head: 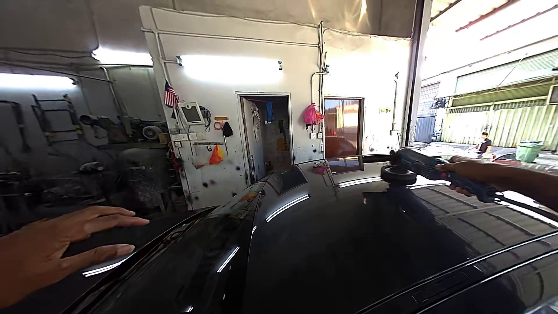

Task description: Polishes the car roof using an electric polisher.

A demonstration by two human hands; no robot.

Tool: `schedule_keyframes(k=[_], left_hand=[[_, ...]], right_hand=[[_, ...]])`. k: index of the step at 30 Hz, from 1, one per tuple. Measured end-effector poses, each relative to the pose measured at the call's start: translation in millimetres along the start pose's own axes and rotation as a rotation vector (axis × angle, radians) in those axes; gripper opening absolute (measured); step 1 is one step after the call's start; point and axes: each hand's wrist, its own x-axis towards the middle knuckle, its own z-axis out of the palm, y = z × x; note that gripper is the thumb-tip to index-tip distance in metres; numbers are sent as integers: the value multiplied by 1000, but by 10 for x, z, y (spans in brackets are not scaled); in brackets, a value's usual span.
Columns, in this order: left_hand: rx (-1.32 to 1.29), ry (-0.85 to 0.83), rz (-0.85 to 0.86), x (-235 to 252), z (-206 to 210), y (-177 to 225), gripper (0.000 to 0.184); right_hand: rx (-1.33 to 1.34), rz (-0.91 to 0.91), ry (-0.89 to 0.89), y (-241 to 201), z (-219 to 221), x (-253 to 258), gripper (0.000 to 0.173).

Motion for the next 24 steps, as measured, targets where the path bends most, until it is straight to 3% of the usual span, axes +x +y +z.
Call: schedule_keyframes(k=[3, 7, 10, 16, 20, 24], left_hand=[[-45, -46, 79, -179, 44, 126, 43], [-102, -93, 182, -456, 180, -59, 42], [-99, -161, 166, -701, 138, -52, 46], [-101, -143, 116, -1005, 85, -149, 45], [-119, -172, 71, -1019, 54, -97, 46], [-110, -198, 72, -963, 19, 71, 44]], right_hand=[[6, -52, -114, -263, 348, -6, 35], [-43, -131, -208, -648, 943, -42, 38], [-92, -164, -261, -977, 1428, -194, 41], [-153, -290, -414, -1377, 2205, -326, 44], [-188, -344, -466, -1512, 2558, -567, 51], [-265, -386, -474, -1558, 2694, -996, 44]])
